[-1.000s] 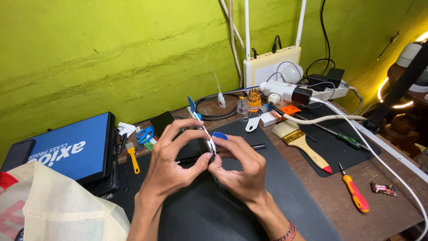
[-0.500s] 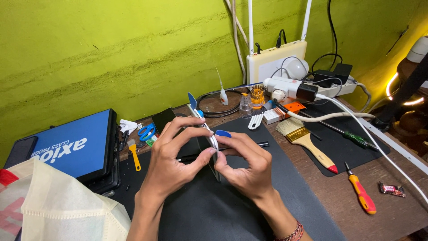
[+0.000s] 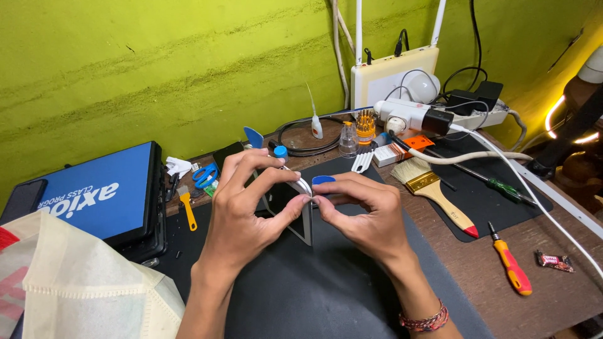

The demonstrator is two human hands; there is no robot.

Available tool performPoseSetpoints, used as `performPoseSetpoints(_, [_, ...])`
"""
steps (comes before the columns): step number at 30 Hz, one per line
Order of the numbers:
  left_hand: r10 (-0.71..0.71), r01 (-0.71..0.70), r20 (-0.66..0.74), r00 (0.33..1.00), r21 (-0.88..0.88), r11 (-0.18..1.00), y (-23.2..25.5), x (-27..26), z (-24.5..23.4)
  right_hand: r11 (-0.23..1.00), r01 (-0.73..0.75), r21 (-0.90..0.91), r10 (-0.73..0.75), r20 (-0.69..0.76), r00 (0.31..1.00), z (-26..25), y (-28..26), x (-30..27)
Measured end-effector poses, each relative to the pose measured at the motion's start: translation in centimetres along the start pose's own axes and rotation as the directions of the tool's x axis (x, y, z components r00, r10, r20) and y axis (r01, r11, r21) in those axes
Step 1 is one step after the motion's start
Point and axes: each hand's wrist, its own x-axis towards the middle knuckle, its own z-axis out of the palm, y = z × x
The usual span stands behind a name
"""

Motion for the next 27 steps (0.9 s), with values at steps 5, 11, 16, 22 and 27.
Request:
performPoseSetpoints(5, [-0.008,0.008,-0.022,1.0,0.0,1.0,0.0,-0.1,0.2,0.999,-0.003,0.047,0.002,0.012,1.0,0.4,-0.5,0.1])
performPoseSetpoints(11, [-0.018,0.018,-0.014,1.0,0.004,1.0,-0.3,-0.2,-0.1,0.999,0.007,0.051,-0.007,-0.005,1.0,1.0,-0.8,0.1])
performPoseSetpoints(16, [-0.032,0.031,-0.024,0.999,-0.008,0.999,-0.3,-0.3,-0.2,0.998,0.009,0.056,-0.008,-0.017,1.0,1.2,-0.7,-0.1])
performPoseSetpoints(22, [-0.031,0.031,-0.02,0.999,0.004,1.0,-0.2,-0.2,-0.5,0.998,0.001,0.058,0.0,-0.024,1.0,1.5,-0.5,-0.2])
performPoseSetpoints(27, [-0.033,0.033,-0.003,0.999,0.036,0.999,0.1,-0.2,-0.3,1.0,-0.011,0.023,0.012,-0.041,0.999,1.7,-0.7,-0.4])
